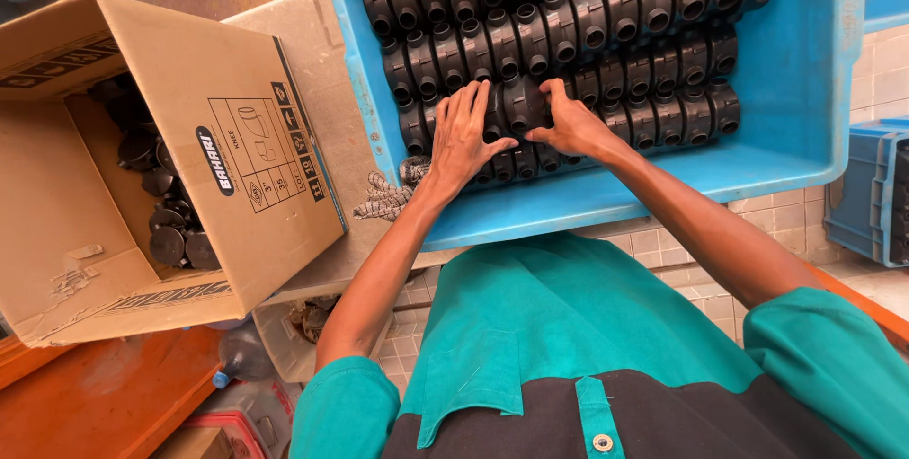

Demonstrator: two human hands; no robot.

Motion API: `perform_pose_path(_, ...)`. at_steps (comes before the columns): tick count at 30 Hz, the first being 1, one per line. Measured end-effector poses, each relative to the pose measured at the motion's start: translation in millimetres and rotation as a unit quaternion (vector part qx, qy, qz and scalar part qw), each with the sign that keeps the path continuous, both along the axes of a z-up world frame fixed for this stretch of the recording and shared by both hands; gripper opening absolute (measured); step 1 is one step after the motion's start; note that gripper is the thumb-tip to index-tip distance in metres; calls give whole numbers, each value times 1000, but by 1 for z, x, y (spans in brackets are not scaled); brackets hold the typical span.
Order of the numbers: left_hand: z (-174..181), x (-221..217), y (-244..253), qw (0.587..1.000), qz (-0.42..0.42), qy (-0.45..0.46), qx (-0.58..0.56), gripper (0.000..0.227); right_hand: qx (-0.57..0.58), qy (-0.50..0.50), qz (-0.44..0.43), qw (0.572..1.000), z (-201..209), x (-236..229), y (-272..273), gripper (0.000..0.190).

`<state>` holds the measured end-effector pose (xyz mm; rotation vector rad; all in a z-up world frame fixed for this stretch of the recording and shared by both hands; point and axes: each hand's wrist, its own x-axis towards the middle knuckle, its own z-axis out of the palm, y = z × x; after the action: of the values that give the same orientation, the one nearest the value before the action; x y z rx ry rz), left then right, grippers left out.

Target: The person picks black plastic parts from a cardboard box and wipes them with a cloth. The person then places the cleaned parts into a blue plastic crate, arranging them in rows. The person repeats this process for several parts throughout the video.

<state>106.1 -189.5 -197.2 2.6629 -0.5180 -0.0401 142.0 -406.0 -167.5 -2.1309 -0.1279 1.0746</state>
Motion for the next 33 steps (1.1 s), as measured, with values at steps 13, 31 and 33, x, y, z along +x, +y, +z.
perform_pose_path(13,-12,-5,-2,996,-21,-62,68,89,-12,-26,-15,999,-18,-5,4,100)
perform_pose_path(31,172,-86,210,962,85,-257,-33,40,155,-307,15,939,146,-49,223,20)
perform_pose_path(33,165,-100,283,920,157,-354,-60,25,250,-338,28,907,138,-54,283,19)
